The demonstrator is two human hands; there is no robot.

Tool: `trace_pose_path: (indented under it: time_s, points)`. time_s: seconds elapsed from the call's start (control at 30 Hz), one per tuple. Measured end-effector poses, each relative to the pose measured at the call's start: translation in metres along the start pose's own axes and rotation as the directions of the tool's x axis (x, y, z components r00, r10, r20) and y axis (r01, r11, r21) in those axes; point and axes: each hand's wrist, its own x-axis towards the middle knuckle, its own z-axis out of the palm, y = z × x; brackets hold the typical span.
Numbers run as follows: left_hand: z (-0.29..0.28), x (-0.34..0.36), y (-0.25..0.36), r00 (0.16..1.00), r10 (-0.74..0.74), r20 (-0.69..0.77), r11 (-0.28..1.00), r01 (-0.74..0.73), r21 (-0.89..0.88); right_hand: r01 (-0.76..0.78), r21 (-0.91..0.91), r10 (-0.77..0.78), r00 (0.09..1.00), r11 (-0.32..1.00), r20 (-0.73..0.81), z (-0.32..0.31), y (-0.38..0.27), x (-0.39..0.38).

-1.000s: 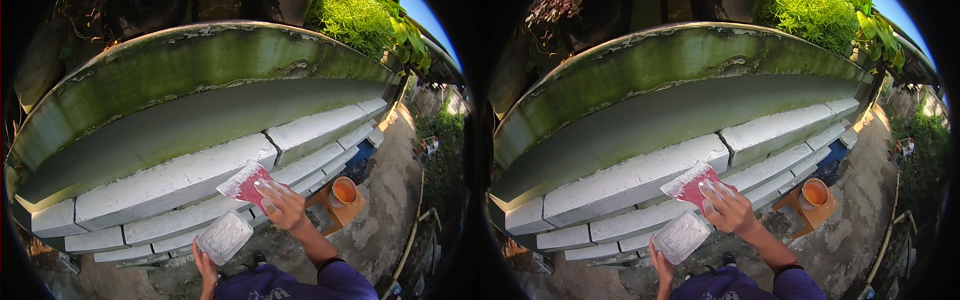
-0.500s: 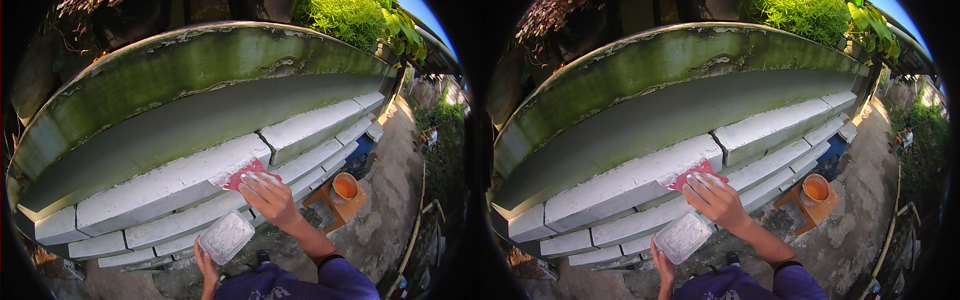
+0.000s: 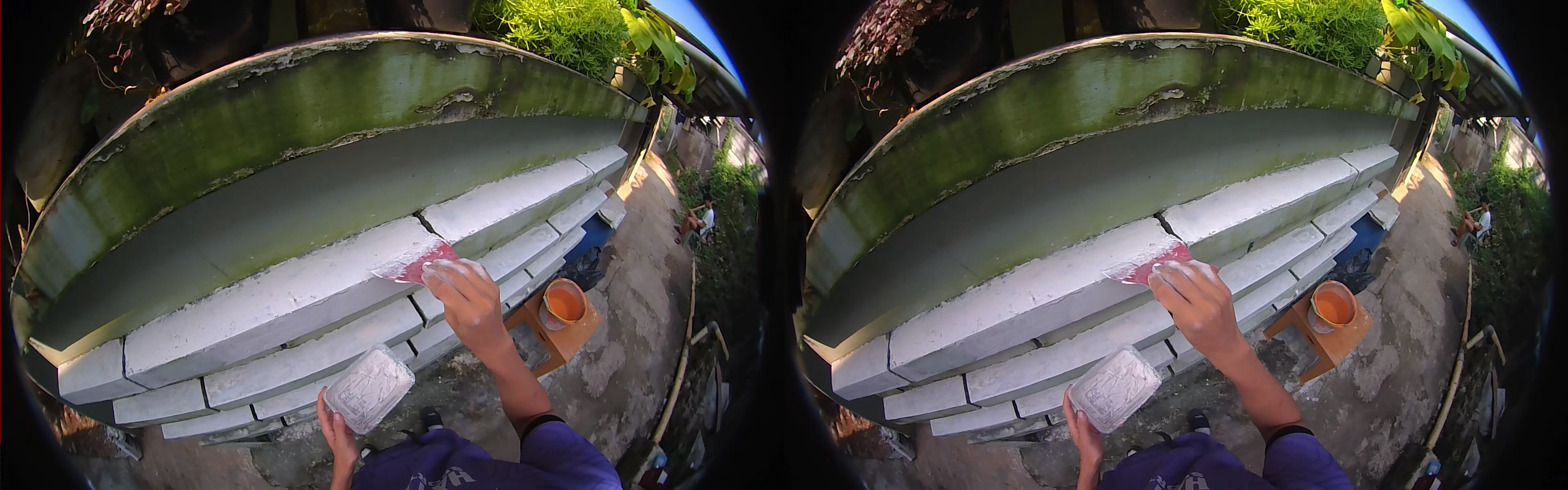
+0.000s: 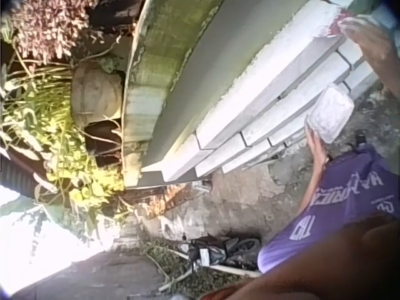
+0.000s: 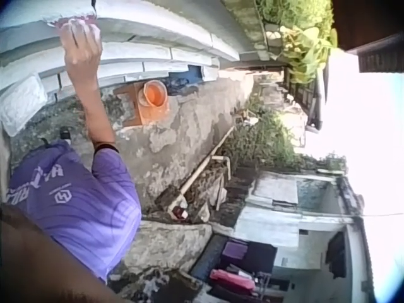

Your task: Applying white wall putty to the horizontal grooves of a brick wall using a putty knife.

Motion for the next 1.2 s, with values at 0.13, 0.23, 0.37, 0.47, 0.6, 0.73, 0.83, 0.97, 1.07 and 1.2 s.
trace_pose_path:
  time_s: [0.13, 0.23, 0.37, 0.47, 0.6, 0.73, 0.83, 0.97, 1.07, 1.2]
  points:
    - [-0.006, 0.001, -0.004, 0.998, -0.045, 0.04, 0.999, 0.045, 0.005, 0.002, -0.002, -0.003, 0.988, 1.0, -0.157, -0.003, 0.001, 0.012]
    - [0.004, -0.001, 0.004, 0.999, -0.024, 0.045, 1.0, 0.024, 0.005, -0.043, 0.023, 0.045, 0.995, 0.999, -0.093, 0.003, -0.003, 0.011]
    - [0.005, -0.003, 0.006, 0.998, -0.054, 0.018, 0.997, 0.055, -0.051, -0.021, 0.137, 0.026, 0.999, 0.99, -0.035, -0.003, -0.024, -0.001]
    - [0.007, -0.006, 0.008, 0.997, -0.072, -0.007, 0.996, 0.071, -0.06, 0.04, 0.184, -0.025, 0.996, 0.982, -0.085, -0.011, -0.03, -0.001]
    - [0.003, -0.004, 0.002, 0.998, -0.066, 0.017, 0.996, 0.067, -0.056, 0.038, 0.054, -0.026, 0.978, 0.998, -0.206, -0.007, -0.008, 0.002]
    - [0.009, -0.004, 0.006, 0.994, -0.1, 0.043, 0.994, 0.102, -0.033, 0.01, 0.141, 0.006, 0.994, 0.99, -0.111, 0.003, -0.012, -0.002]
    - [0.015, -0.006, 0.009, 0.997, -0.08, 0.003, 0.996, 0.08, -0.023, 0.047, 0.12, -0.04, 0.997, 0.992, -0.066, 0.001, -0.025, -0.002]
    - [0.008, -0.008, 0.003, 0.996, -0.084, -0.001, 0.996, 0.084, -0.035, -0.028, 0.051, 0.031, 0.997, 0.998, -0.065, -0.007, -0.013, -0.002]
    - [0.007, -0.008, 0.002, 0.996, -0.086, 0.021, 0.996, 0.086, 0.02, 0.022, -0.007, -0.023, 0.985, 1.0, -0.172, -0.004, -0.014, 0.006]
    - [0.007, -0.008, 0.0, 0.999, -0.049, 0.014, 0.998, 0.049, -0.027, 0.009, 0.138, 0.005, 0.995, 0.99, -0.1, 0.006, -0.018, 0.008]
